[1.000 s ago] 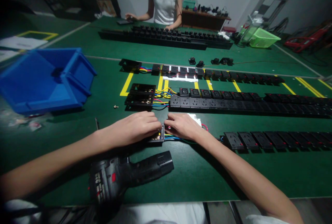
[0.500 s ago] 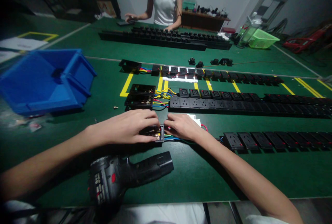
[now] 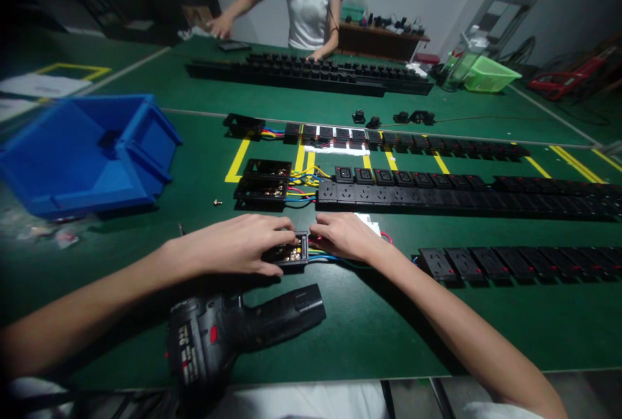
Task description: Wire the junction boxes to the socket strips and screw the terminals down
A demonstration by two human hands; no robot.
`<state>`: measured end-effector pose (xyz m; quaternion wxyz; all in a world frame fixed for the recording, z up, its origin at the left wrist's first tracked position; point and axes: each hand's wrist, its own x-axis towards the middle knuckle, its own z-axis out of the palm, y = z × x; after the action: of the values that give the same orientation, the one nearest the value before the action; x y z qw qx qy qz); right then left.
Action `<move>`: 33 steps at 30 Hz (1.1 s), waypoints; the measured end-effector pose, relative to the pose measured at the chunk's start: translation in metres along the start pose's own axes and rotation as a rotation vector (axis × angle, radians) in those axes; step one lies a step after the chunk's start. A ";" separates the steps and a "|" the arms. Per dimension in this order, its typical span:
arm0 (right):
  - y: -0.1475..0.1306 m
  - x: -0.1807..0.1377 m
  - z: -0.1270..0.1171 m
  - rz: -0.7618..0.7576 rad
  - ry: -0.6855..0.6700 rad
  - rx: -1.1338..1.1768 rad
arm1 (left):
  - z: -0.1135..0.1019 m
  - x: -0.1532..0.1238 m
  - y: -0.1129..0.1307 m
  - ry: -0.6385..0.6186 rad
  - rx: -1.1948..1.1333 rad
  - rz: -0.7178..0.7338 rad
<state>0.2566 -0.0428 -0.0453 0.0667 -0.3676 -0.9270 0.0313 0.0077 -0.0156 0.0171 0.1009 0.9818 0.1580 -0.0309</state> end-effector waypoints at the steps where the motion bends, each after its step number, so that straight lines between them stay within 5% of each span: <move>1: 0.001 0.000 -0.001 0.002 -0.008 -0.008 | 0.000 0.000 0.000 -0.003 0.002 -0.003; 33: 0.004 -0.002 -0.011 0.124 -0.129 0.123 | -0.004 0.001 0.005 -0.063 -0.008 -0.046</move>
<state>0.2618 -0.0413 -0.0354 0.0271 -0.4166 -0.9013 0.1159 0.0108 -0.0193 0.0217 0.1091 0.9760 0.1773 -0.0636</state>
